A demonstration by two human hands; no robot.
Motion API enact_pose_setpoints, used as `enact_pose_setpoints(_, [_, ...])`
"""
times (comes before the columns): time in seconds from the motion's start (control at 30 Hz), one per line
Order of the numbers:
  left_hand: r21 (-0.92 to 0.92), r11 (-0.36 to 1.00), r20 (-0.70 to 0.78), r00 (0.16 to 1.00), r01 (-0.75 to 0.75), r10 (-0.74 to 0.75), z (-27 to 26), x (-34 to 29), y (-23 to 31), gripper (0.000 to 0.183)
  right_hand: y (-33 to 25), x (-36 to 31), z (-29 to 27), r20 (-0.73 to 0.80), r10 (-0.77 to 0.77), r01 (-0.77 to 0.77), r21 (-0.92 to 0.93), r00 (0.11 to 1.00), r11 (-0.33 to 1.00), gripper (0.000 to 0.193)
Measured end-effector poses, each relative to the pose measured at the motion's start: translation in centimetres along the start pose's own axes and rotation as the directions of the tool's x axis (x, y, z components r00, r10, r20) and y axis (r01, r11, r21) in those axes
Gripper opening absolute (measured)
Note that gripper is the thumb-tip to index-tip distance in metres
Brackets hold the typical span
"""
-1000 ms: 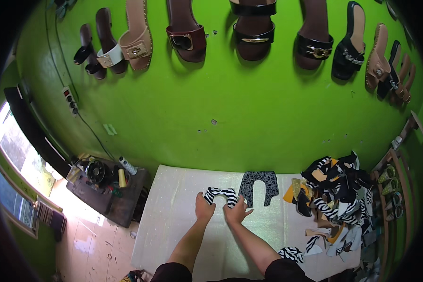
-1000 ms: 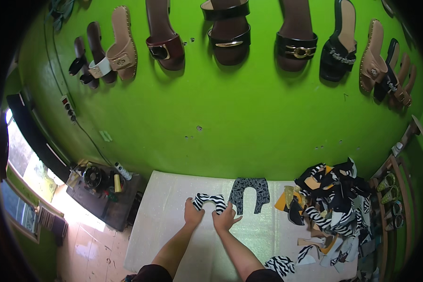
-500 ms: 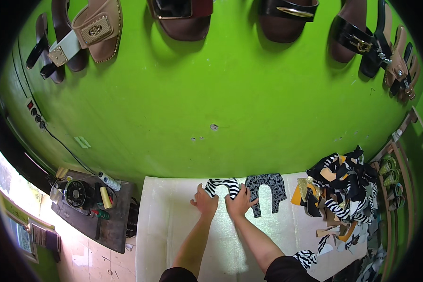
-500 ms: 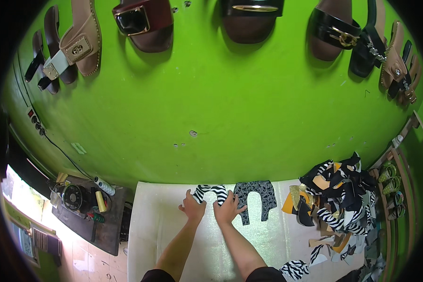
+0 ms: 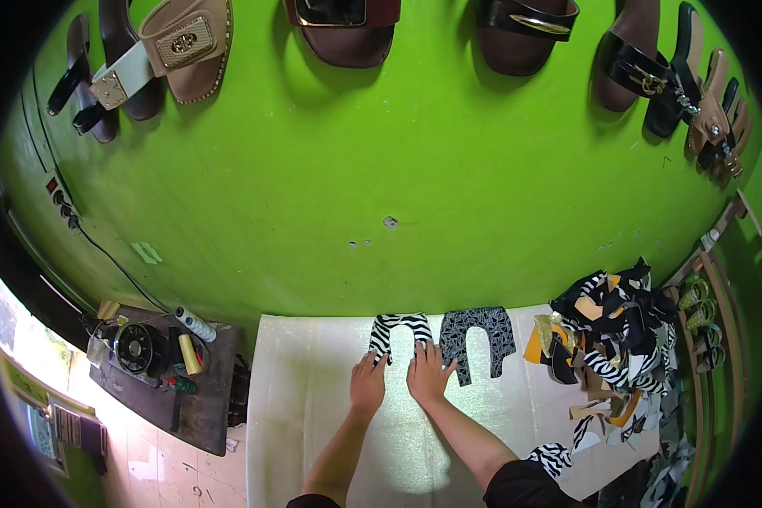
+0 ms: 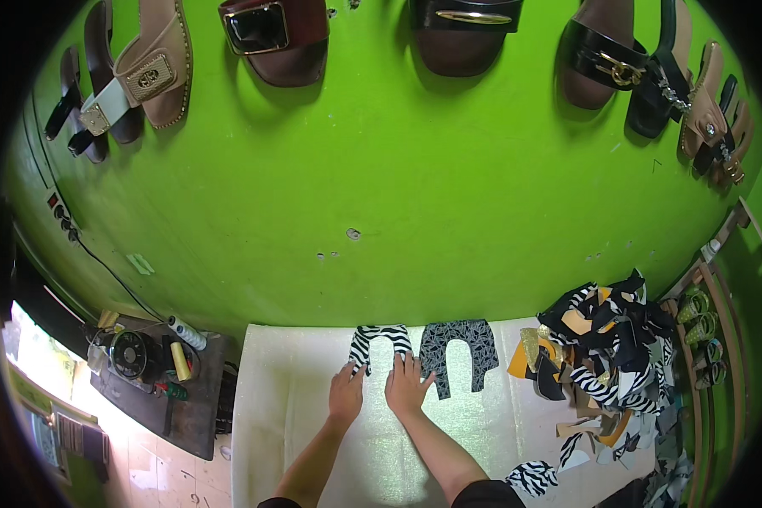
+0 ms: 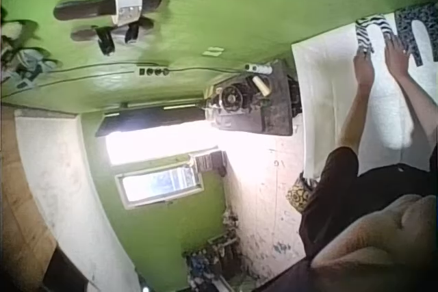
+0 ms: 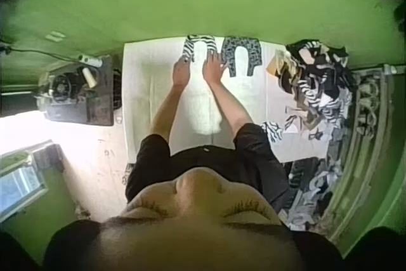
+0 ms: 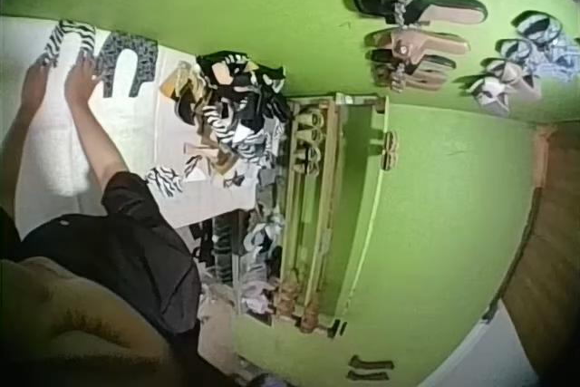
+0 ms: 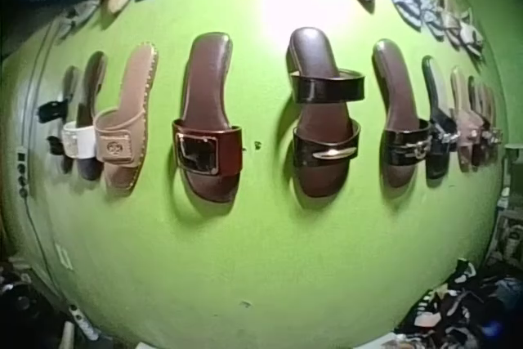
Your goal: Sort and organize pre-cut patterned fabric pieces for shoe uppers.
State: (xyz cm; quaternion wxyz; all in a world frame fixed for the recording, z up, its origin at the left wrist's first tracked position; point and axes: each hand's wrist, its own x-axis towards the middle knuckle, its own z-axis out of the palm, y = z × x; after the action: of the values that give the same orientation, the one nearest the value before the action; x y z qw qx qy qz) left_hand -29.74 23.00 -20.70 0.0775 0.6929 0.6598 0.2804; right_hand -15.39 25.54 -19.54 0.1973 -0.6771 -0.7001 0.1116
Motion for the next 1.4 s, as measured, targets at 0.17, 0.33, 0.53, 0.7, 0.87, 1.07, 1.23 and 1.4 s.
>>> enact_pose_setpoints(0.17, [-0.165,0.982,0.058,0.995,0.09,-0.081,-0.3,0.7,0.1,0.038,-0.4,0.1,-1.2,0.052,0.017,-0.017,0.006,0.999,1.0,0.05])
enact_pose_setpoints(0.33, [0.122,0.992,-0.021,0.999,0.033,-0.031,-3.0,-0.6,2.7,0.04,-0.1,-2.9,-6.8,-0.011,-0.051,0.052,0.233,0.999,0.971,0.043])
enact_pose_setpoints(0.53, [-0.338,0.94,-0.29,0.947,0.034,-0.139,-6.1,-8.5,10.8,0.036,7.8,-11.3,-15.5,-0.318,0.013,0.095,0.323,0.948,0.942,0.031])
enact_pose_setpoints(0.7, [-0.507,0.861,-0.144,0.98,0.045,-0.136,-4.6,-16.0,18.1,0.032,18.1,-16.1,-23.6,-0.608,0.162,-0.023,0.23,0.777,0.973,0.021])
enact_pose_setpoints(0.87, [-0.592,0.806,-0.107,0.992,-0.005,-0.072,-2.5,-17.8,25.7,0.032,27.2,-17.2,-33.5,-0.725,0.192,-0.244,0.035,0.661,0.969,0.024])
enact_pose_setpoints(1.07, [-0.539,0.793,-0.242,0.954,-0.284,0.177,-0.8,-14.3,35.6,0.032,34.2,-15.7,-41.5,-0.225,0.237,-0.276,-0.162,0.945,0.947,0.058])
enact_pose_setpoints(1.23, [-0.61,0.706,-0.277,0.931,-0.361,0.238,0.5,-14.2,42.3,0.03,37.5,-17.3,-42.1,-0.025,0.103,-0.106,-0.179,0.994,0.978,0.045])
enact_pose_setpoints(1.4, [-0.604,0.705,-0.249,0.928,-0.372,0.276,0.7,-14.9,45.4,0.031,36.3,-20.6,-40.8,-0.121,-0.141,0.138,-0.027,0.983,0.99,0.039])
